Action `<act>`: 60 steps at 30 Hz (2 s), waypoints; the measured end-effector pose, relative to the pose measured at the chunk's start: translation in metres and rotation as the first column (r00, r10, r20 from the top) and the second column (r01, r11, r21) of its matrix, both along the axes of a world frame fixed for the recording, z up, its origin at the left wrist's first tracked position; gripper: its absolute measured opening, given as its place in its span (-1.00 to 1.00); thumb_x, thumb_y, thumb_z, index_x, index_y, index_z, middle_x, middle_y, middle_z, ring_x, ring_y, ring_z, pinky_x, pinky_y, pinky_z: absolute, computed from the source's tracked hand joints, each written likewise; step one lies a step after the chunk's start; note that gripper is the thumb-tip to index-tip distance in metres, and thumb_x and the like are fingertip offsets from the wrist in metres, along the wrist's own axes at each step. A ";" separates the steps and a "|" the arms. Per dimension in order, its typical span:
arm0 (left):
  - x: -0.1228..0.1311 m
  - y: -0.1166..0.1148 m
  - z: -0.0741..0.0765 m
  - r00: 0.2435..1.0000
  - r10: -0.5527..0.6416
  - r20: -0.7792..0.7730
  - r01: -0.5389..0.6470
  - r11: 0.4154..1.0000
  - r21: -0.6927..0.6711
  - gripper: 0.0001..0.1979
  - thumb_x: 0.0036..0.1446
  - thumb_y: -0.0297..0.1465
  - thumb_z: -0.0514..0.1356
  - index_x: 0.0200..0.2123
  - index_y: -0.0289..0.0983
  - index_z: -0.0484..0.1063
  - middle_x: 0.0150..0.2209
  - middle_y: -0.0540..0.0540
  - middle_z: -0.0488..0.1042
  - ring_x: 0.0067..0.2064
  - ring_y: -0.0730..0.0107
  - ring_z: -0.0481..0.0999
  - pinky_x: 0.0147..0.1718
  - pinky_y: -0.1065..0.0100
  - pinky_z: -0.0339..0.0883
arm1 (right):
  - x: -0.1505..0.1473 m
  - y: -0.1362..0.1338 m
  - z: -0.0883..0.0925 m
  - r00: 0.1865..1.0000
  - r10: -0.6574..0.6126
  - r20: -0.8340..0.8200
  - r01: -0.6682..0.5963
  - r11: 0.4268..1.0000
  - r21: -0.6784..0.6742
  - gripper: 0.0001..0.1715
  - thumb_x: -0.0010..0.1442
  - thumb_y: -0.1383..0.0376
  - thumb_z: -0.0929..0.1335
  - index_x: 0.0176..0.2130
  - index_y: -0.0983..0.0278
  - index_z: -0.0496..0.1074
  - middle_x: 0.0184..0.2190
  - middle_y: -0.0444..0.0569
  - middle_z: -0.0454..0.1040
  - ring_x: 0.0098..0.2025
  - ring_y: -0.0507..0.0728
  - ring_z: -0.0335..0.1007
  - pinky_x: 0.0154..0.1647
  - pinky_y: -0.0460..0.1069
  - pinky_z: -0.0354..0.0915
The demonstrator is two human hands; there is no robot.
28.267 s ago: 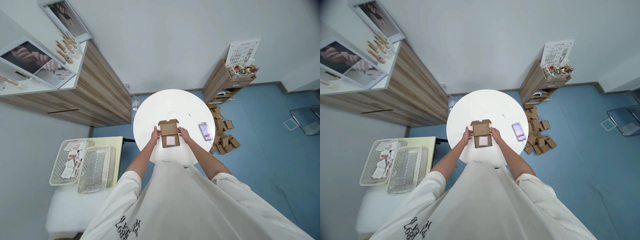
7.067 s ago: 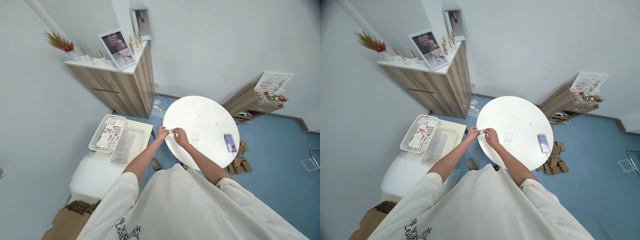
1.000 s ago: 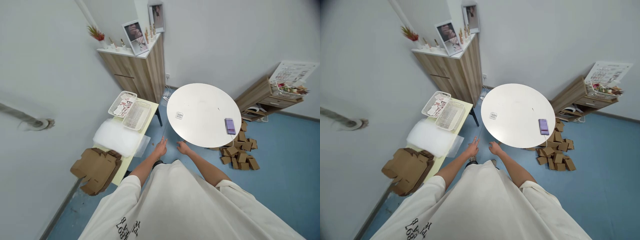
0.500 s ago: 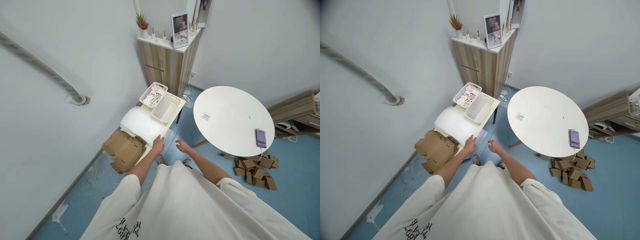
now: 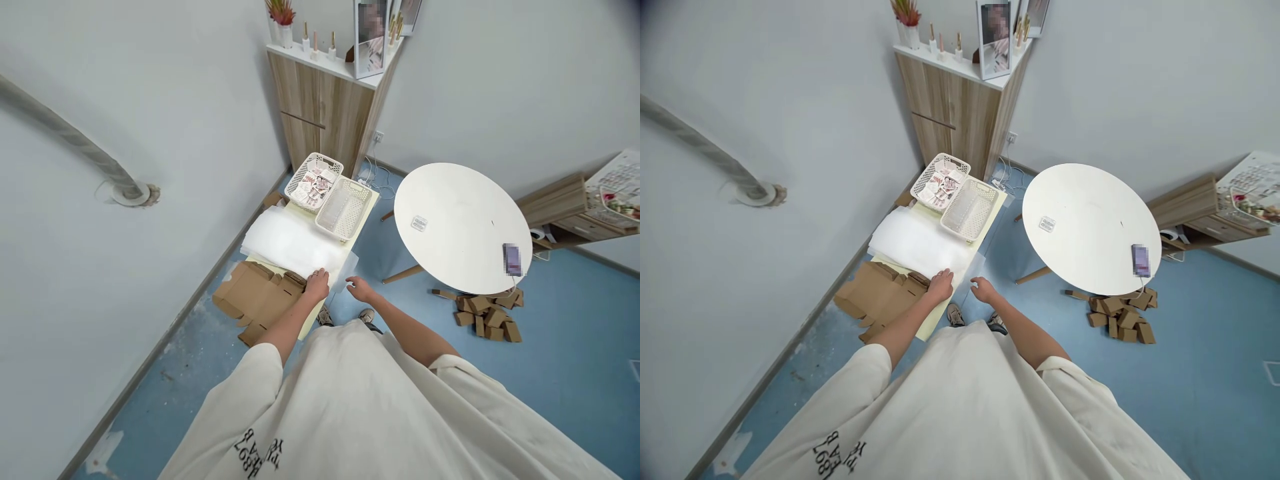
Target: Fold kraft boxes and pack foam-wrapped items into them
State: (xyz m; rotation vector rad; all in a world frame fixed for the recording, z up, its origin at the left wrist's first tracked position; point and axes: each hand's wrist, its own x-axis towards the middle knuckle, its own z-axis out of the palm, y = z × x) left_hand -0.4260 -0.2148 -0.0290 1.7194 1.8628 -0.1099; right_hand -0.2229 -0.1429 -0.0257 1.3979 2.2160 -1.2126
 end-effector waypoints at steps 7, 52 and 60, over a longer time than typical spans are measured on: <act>-0.013 -0.003 -0.002 0.999 0.009 0.046 -0.010 1.000 0.028 -0.54 0.24 -0.53 0.01 0.21 -0.29 0.21 0.16 -0.30 0.36 0.19 0.10 0.38 0.11 0.17 0.27 | -0.025 0.005 0.001 0.996 -0.085 -0.024 0.084 0.995 -0.044 -0.47 0.34 0.26 0.25 0.25 0.28 0.37 0.24 0.10 0.38 0.17 0.22 0.40 0.17 0.04 0.31; 0.034 0.012 0.036 0.973 -0.161 0.164 0.112 0.955 0.275 -0.58 0.30 -0.41 0.01 0.21 -0.22 0.26 0.26 -0.20 0.28 0.20 0.14 0.34 0.14 0.14 0.26 | -0.008 0.042 0.018 0.844 -0.482 -0.237 0.527 0.827 0.196 -0.61 0.18 0.37 0.28 -0.04 0.23 0.55 -0.01 -0.02 0.57 0.06 0.18 0.47 0.18 0.03 0.31; -0.013 0.031 0.012 0.974 0.187 -0.128 -0.177 0.980 0.087 -0.47 0.22 -0.41 0.09 0.26 -0.37 0.23 0.43 -0.38 -0.04 0.41 -0.13 0.01 0.28 -0.01 0.03 | -0.009 0.039 0.011 0.882 -0.448 -0.146 0.458 0.888 0.047 -0.48 0.17 0.35 0.32 0.12 0.28 0.49 0.15 0.07 0.48 0.20 0.24 0.39 0.24 0.07 0.27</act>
